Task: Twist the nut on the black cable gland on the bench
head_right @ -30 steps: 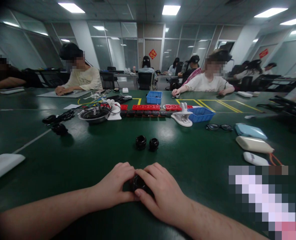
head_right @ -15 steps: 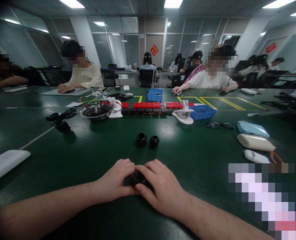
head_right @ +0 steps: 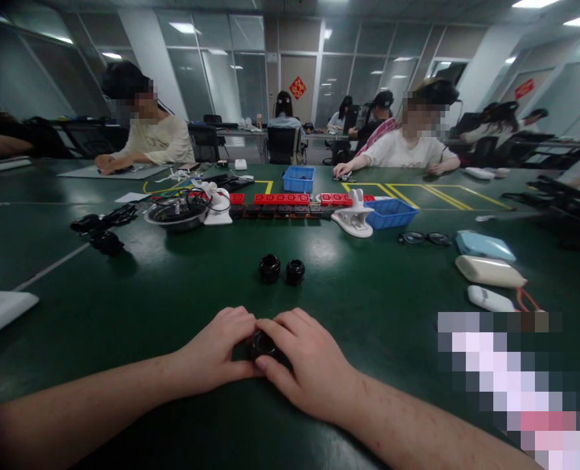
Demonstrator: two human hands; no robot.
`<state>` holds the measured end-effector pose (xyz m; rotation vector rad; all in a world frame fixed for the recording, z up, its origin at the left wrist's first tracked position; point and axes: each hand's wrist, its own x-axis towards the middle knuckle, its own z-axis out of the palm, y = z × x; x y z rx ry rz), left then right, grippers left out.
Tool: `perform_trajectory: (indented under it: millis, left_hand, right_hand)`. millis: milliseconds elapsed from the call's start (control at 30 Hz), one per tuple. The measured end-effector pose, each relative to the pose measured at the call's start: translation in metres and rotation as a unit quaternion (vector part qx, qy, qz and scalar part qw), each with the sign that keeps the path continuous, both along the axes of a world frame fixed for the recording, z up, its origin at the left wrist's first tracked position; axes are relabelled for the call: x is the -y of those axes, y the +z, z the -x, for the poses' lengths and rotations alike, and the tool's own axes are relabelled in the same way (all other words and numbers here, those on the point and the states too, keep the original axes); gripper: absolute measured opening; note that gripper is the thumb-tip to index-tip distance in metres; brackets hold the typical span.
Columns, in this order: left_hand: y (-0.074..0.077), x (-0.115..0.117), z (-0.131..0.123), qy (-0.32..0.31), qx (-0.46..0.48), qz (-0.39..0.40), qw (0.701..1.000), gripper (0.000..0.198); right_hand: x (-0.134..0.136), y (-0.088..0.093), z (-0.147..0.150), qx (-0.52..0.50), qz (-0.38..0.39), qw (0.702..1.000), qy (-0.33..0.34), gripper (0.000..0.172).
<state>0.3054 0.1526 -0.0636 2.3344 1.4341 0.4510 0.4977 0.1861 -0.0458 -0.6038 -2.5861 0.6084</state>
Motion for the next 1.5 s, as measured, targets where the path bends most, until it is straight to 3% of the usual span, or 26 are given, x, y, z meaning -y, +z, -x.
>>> perform_trajectory:
  millis: [300,700,1033,1133,1300,1500]
  left_hand:
    - [0.002,0.003,-0.001,-0.002,-0.011,0.004,1.000,0.030]
    - [0.003,0.002,-0.002,-0.004,-0.022,-0.012,1.000,0.030]
    - [0.002,0.001,0.000,-0.011,-0.028,-0.009,1.000,0.018]
    - [0.002,0.001,0.001,-0.006,-0.020,0.001,1.000,0.020]
    - [0.002,0.000,0.002,0.004,0.004,0.019,1.000,0.031]
    - [0.006,0.001,0.000,0.007,-0.013,0.034,0.999,0.035]
  right_hand:
    - [0.002,0.002,0.000,0.000,0.000,1.000,-0.002,0.032]
    - [0.006,0.005,0.004,-0.005,-0.073,0.996,-0.042,0.031]
    - [0.016,0.019,0.003,0.026,-0.111,0.989,0.094,0.031]
    - [0.016,0.020,0.000,0.000,-0.124,0.987,0.104,0.038]
    - [0.001,0.012,-0.004,0.036,-0.105,0.994,-0.006,0.055]
    - [-0.020,-0.005,-0.005,0.048,-0.073,0.987,-0.135,0.044]
